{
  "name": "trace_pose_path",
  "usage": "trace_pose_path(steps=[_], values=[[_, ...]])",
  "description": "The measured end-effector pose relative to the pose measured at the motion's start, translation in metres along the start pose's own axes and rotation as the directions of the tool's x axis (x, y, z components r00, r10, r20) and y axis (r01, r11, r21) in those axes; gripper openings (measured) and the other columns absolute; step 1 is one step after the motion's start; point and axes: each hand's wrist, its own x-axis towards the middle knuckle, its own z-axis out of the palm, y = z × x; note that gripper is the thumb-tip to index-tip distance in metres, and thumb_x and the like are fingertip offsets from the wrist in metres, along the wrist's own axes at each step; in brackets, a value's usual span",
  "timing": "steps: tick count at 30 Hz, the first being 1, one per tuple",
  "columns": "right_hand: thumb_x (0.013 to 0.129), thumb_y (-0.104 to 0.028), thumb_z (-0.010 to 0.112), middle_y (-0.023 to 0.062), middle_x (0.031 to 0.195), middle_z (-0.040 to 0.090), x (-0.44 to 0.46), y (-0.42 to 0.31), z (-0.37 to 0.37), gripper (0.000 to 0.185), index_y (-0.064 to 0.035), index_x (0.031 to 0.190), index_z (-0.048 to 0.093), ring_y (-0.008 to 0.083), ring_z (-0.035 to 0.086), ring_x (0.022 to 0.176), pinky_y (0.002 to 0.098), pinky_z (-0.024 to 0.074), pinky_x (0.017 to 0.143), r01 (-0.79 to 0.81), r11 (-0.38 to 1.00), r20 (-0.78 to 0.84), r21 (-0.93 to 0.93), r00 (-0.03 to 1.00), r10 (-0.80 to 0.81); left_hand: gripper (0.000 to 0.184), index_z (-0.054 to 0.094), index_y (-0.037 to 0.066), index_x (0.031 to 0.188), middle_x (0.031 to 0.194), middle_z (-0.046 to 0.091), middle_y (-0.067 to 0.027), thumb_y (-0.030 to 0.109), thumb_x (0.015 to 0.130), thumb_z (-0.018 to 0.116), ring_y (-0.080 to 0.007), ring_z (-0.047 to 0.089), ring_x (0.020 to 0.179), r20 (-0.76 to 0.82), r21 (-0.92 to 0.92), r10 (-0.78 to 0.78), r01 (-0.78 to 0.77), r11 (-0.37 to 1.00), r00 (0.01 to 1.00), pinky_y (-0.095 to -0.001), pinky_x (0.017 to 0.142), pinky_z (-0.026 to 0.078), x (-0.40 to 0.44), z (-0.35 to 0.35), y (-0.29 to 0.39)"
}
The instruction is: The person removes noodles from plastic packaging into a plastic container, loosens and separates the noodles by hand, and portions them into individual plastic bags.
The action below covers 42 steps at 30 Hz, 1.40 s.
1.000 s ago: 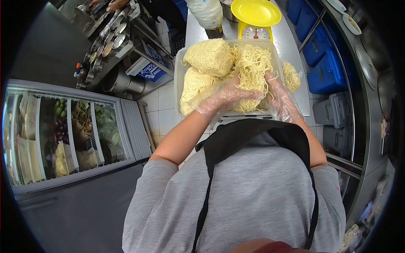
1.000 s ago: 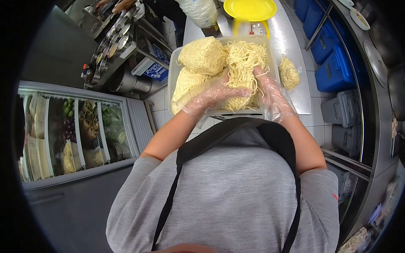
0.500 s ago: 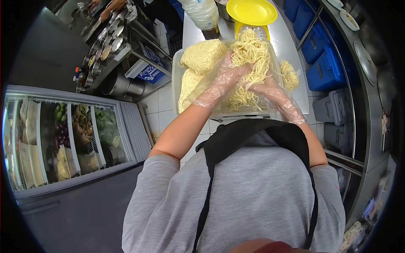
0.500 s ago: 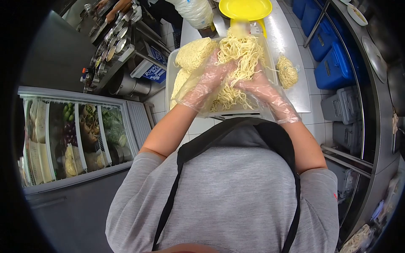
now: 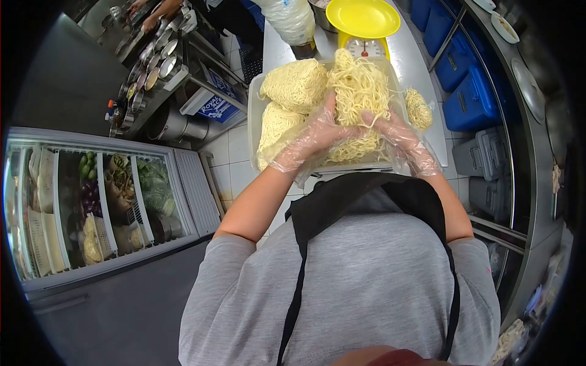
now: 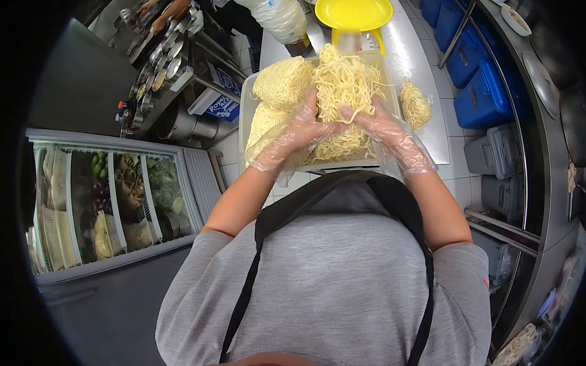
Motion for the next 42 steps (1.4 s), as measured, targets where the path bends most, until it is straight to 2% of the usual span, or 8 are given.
trace_pose_path(steps=[11, 16, 19, 22, 29, 32, 38, 42], values=[[0.076, -0.008, 0.074, 0.0111, 0.126, 0.052, 0.020, 0.033, -0.010, 0.081, -0.0050, 0.141, 0.026, 0.0193, 0.054, 0.111, 0.0311, 0.0461, 0.092, 0.303, 0.938, -0.021, -0.169, 0.950, -0.311, 0.070, 0.051, 0.004, 0.121, 0.114, 0.059, -0.0110, 0.027, 0.064, 0.084, -0.0219, 0.058, 0.105, -0.100, 0.111, 0.012, 0.000, 0.994, 0.995, -0.0343, 0.091, 0.045, 0.002, -0.007, -0.005], [0.078, -0.030, 0.075, 0.0154, 0.126, 0.052, 0.006, -0.004, -0.015, 0.077, -0.0036, 0.138, 0.034, 0.0208, 0.053, 0.114, 0.0352, 0.0448, 0.094, 0.155, 0.621, 0.091, -0.768, 0.987, -0.133, 0.063, 0.054, 0.003, 0.117, 0.112, 0.059, -0.0112, 0.020, 0.064, 0.083, -0.0230, 0.057, 0.106, -0.092, 0.337, 0.076, -0.041, 0.941, 0.993, -0.0343, 0.092, 0.044, -0.002, -0.017, -0.015], [0.080, -0.034, 0.072, 0.0158, 0.126, 0.053, 0.004, -0.002, -0.024, 0.073, -0.0018, 0.136, 0.038, 0.0213, 0.052, 0.116, 0.0359, 0.0431, 0.097, 0.055, 0.994, 0.123, -0.097, 0.991, -0.043, 0.060, 0.053, 0.004, 0.117, 0.115, 0.057, -0.0102, 0.016, 0.066, 0.081, -0.0218, 0.054, 0.110, -0.152, 0.323, 0.237, -0.178, 0.929, 0.960, -0.0332, 0.094, 0.043, -0.005, -0.023, -0.012], [0.082, -0.029, 0.070, 0.0151, 0.127, 0.052, -0.005, -0.015, -0.006, 0.068, -0.0010, 0.135, 0.038, 0.0219, 0.051, 0.117, 0.0360, 0.0426, 0.098, -0.068, 0.957, 0.097, 0.282, 0.994, 0.043, 0.060, 0.051, 0.006, 0.120, 0.120, 0.053, -0.0090, 0.012, 0.068, 0.079, -0.0195, 0.050, 0.114, -0.089, 0.185, 0.151, -0.133, 0.974, 0.985, -0.0333, 0.095, 0.042, -0.004, -0.026, -0.013], [0.080, -0.015, 0.071, 0.0125, 0.121, 0.055, 0.017, 0.033, -0.017, 0.057, -0.0057, 0.130, 0.046, 0.0231, 0.052, 0.114, 0.0358, 0.0418, 0.098, 0.144, 0.986, 0.013, 0.084, 0.989, -0.145, 0.102, 0.016, 0.007, 0.139, 0.133, 0.041, -0.0153, 0.015, 0.063, 0.084, -0.0225, 0.041, 0.123, -0.122, -0.054, 0.082, -0.089, 0.995, 0.989, -0.0345, 0.104, 0.035, -0.003, -0.001, -0.018], [0.074, -0.010, 0.073, 0.0102, 0.115, 0.056, 0.032, 0.043, -0.037, 0.039, -0.0085, 0.111, 0.059, 0.0245, 0.051, 0.113, 0.0339, 0.0381, 0.100, 0.592, 0.645, 0.287, -0.483, 0.803, -0.522, 0.106, 0.015, 0.008, 0.140, 0.135, 0.038, -0.0159, 0.017, 0.061, 0.086, -0.0249, 0.038, 0.127, -0.157, -0.117, 0.048, -0.067, 0.991, 0.986, -0.0350, 0.107, 0.033, -0.009, 0.000, -0.003], [0.063, -0.030, 0.083, 0.0132, 0.119, 0.054, 0.018, -0.008, -0.031, 0.067, -0.0081, 0.119, 0.053, 0.0229, 0.050, 0.115, 0.0351, 0.0410, 0.097, 0.315, 0.553, 0.230, -0.771, 0.948, -0.219, 0.083, 0.031, 0.006, 0.135, 0.127, 0.047, -0.0131, 0.007, 0.066, 0.078, -0.0196, 0.050, 0.114, -0.059, -0.074, -0.010, 0.006, 0.997, 0.998, -0.0321, 0.098, 0.040, -0.006, -0.011, -0.012], [0.063, -0.036, 0.082, 0.0127, 0.125, 0.050, 0.020, -0.010, -0.022, 0.081, -0.0128, 0.132, 0.045, 0.0253, 0.045, 0.121, 0.0374, 0.0370, 0.102, 0.496, 0.750, 0.268, -0.438, 0.868, -0.417, 0.073, 0.039, 0.008, 0.131, 0.123, 0.049, -0.0100, 0.008, 0.068, 0.076, -0.0186, 0.046, 0.117, 0.009, -0.136, 0.108, -0.106, 0.985, 0.994, -0.0324, 0.099, 0.039, -0.015, -0.005, -0.008]])
